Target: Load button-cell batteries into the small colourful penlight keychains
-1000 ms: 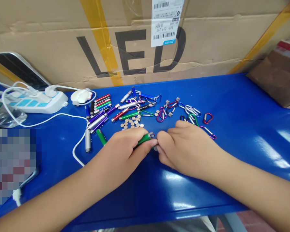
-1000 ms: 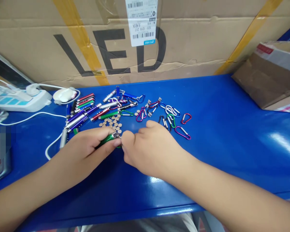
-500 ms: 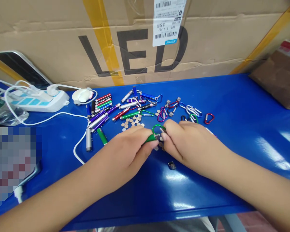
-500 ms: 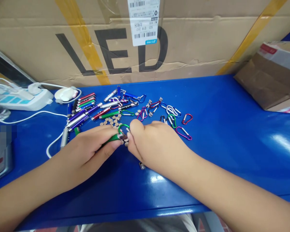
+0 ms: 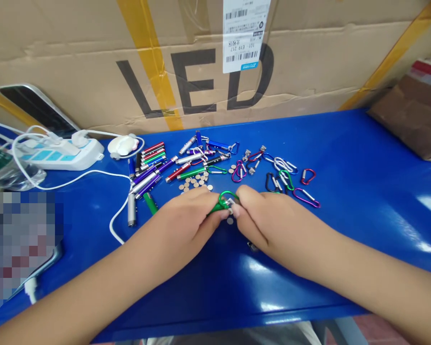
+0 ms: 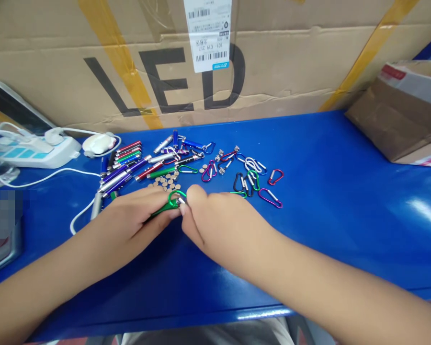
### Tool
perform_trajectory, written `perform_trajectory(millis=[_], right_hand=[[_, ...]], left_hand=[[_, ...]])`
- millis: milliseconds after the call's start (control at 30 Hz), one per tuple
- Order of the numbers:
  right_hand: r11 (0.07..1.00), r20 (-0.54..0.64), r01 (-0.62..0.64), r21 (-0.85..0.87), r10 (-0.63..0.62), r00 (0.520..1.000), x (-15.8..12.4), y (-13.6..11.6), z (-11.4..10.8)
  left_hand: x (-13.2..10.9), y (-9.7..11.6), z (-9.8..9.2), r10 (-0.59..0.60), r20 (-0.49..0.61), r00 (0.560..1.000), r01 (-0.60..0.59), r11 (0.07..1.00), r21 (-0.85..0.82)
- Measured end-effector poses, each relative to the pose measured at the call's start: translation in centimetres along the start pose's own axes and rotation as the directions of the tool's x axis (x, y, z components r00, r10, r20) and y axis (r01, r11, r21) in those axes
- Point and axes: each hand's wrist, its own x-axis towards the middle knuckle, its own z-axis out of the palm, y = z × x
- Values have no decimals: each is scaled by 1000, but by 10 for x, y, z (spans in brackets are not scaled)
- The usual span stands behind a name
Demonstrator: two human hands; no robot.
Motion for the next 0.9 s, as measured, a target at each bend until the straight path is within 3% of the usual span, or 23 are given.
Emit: perform_trajectory(millis=[133,333,600,733,800,900], right_hand=[[1000,23,5,25,-6,1000,-1,-3,-1],[995,-128,-48,87,59,990,1,7,1],[997,-13,-60,54,60,998,1,0,0],[985,16,-46,167,44,999,1,7,0],[968,-23,-19,250,26,999,2,13,0],[944,-144,36,328,12,989,2,23,-3]], left_hand=[[0,-3,-2,12,-29,1000,-12,1000,-1],[-1,3,-5,6,-17,1000,-6,1000,-11],[0,2,1,-96,-63,993,96,995,1],[3,-9,-3,-89,-56,995,89,996,3],[6,-19,-10,-171,-41,984,172,985,28],[9,-39,-24,-303,-157,940,320,942,98]])
